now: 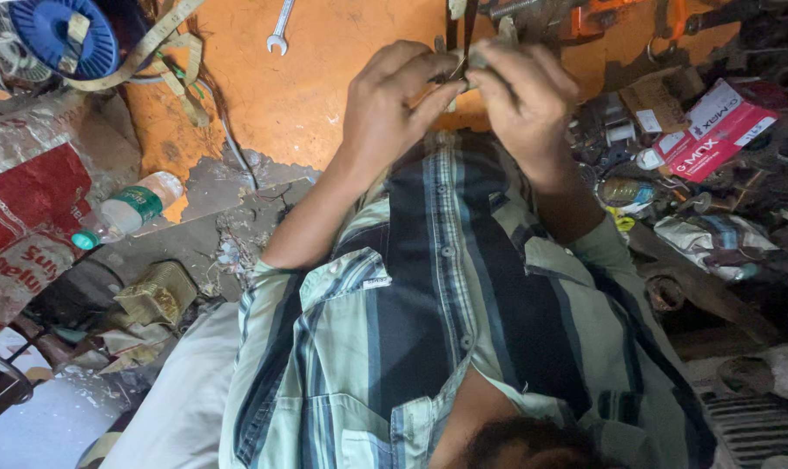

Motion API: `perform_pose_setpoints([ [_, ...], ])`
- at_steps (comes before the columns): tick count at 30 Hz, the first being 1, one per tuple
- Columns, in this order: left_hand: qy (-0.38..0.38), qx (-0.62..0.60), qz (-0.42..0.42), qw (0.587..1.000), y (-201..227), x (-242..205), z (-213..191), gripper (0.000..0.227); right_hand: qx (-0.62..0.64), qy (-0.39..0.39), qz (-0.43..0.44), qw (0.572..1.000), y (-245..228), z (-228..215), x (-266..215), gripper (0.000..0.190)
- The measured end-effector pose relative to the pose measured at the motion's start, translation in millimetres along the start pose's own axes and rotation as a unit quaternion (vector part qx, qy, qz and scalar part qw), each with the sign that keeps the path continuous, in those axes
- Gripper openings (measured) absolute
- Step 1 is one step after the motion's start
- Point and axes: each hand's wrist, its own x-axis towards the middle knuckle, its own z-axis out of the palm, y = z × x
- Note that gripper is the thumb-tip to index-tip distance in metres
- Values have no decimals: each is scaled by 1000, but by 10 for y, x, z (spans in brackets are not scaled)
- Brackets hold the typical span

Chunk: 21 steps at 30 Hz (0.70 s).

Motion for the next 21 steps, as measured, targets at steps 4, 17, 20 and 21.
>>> perform_pose_setpoints([
  [4,11,-58,-123,991,86,52,38,8,6,34,41,999,-39,105,-52,13],
  [17,-29,-30,-96,995,215,21,-101,9,-81,-4,-73,994,-236,-48,265,19],
  [20,-11,-37,-104,994,192,42,-131,8,-30,26,-12,999,-170,46,156,17],
  [21,-10,-36,-101,994,182,44,-140,9,-6,31,23,999,-138,84,89,17],
])
